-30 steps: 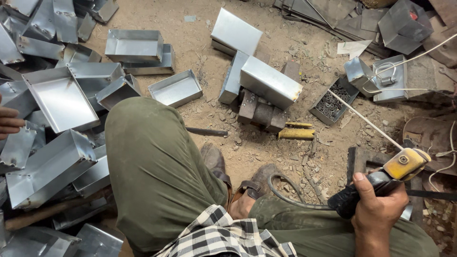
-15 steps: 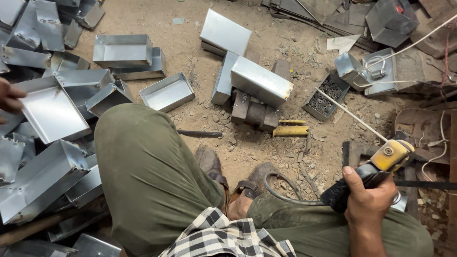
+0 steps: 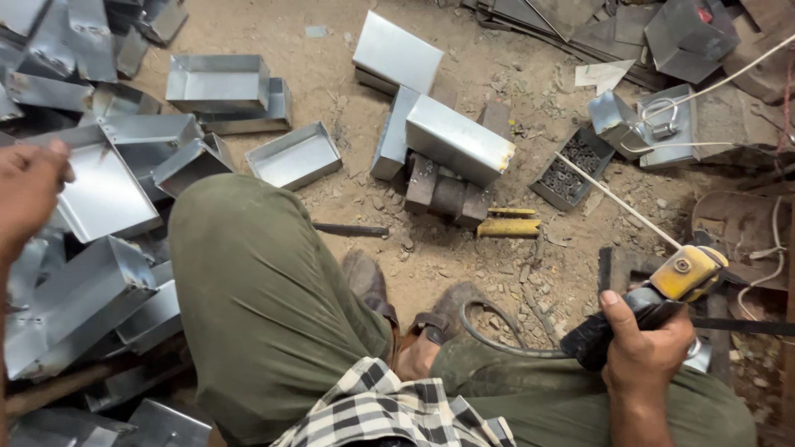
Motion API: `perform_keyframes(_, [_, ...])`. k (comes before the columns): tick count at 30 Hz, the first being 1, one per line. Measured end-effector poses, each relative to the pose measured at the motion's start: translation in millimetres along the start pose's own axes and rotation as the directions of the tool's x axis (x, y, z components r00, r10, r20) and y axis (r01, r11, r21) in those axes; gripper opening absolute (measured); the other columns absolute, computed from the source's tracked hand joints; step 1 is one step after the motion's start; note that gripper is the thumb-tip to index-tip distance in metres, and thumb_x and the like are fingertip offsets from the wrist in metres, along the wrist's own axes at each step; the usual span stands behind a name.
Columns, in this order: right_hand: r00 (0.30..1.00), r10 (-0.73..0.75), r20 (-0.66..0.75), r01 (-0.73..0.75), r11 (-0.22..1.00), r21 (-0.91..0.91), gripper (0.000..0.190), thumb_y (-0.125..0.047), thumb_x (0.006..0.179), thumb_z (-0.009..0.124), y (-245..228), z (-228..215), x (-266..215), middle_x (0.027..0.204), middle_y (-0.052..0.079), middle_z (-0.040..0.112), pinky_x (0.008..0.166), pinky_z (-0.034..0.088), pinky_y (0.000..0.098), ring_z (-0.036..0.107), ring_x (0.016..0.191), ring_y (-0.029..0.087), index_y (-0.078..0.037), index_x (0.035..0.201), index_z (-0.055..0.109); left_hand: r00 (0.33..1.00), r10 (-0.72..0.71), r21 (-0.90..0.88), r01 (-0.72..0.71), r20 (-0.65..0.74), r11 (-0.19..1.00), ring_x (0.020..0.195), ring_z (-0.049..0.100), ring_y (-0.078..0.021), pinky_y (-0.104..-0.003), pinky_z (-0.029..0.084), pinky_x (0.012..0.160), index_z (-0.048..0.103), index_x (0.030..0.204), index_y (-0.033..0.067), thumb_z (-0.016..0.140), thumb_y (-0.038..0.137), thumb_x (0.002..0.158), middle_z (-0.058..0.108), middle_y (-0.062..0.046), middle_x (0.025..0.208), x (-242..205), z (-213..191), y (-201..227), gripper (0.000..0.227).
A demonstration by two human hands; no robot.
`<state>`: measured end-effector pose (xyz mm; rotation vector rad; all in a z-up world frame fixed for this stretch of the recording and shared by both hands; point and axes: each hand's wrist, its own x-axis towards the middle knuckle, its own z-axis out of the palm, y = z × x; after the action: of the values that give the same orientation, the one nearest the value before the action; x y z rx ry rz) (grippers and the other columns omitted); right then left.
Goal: The person joins metal plates together by hand using a welding tool, positioning the plates and applying heat to the edges while holding the welding rod. The person also uses a small hammer to tap the edges of the metal pieces.
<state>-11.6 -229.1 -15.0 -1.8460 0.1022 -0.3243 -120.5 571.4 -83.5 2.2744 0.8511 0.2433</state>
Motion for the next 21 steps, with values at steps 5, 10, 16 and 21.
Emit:
perform_keyframes(5, [0.997,-0.065,0.035,0.065,0.998,0.002,0.036,-0.016,0.091,0.085,5.4,-0.5,-1.7,0.096,0.001,0.061,0.089,0.050,0.0277,0.059,0.085,0.010,-0.003,0.111,0.059,0.987,-0.120,0.642,0.021,0.111,0.766,0.077,0.075,-0.0339,-0.044,0.056,0.078,0.080,0.107,0.0066,0.069,0.056,0.096,0.077,-0.024,0.085,-35.1,-1.0,31.3,0.052])
perform_keyframes(10, [0.999,-0.036,0.033,0.034,0.998,0.057,0.035,-0.016,0.090,0.085,4.8,0.8,-2.1,0.095,0.001,0.061,0.087,0.050,0.0278,0.059,0.083,0.010,-0.004,0.110,0.059,0.886,-0.414,0.801,0.086,0.210,0.592,0.103,0.077,-0.0393,-0.046,0.060,0.095,0.088,0.110,0.0091,0.062,0.071,0.090,0.082,-0.021,0.110,-33.5,12.4,-16.1,0.070])
perform_keyframes(16, [0.999,-0.044,0.017,0.044,0.999,0.033,0.037,-0.016,0.088,0.085,-0.2,3.5,-1.8,0.093,0.001,0.061,0.085,0.050,0.0278,0.059,0.084,0.011,-0.003,0.111,0.059,0.908,-0.387,0.804,0.107,0.161,0.585,0.062,0.072,-0.0376,-0.047,0.066,0.055,0.078,0.092,-0.0123,0.072,0.070,0.091,0.075,-0.029,0.076,-19.0,22.1,-3.5,0.082])
perform_keyframes(21, [0.998,-0.054,0.036,0.056,0.998,-0.038,0.037,-0.017,0.088,0.083,-6.9,3.6,-0.7,0.092,0.001,0.060,0.085,0.051,0.0277,0.060,0.086,0.012,-0.004,0.113,0.059,0.972,0.170,0.617,-0.234,0.161,0.751,0.066,0.073,-0.0336,-0.046,0.059,0.065,0.079,0.109,0.0002,0.069,0.057,0.094,0.074,-0.021,0.070,-62.4,23.7,185.6,0.060])
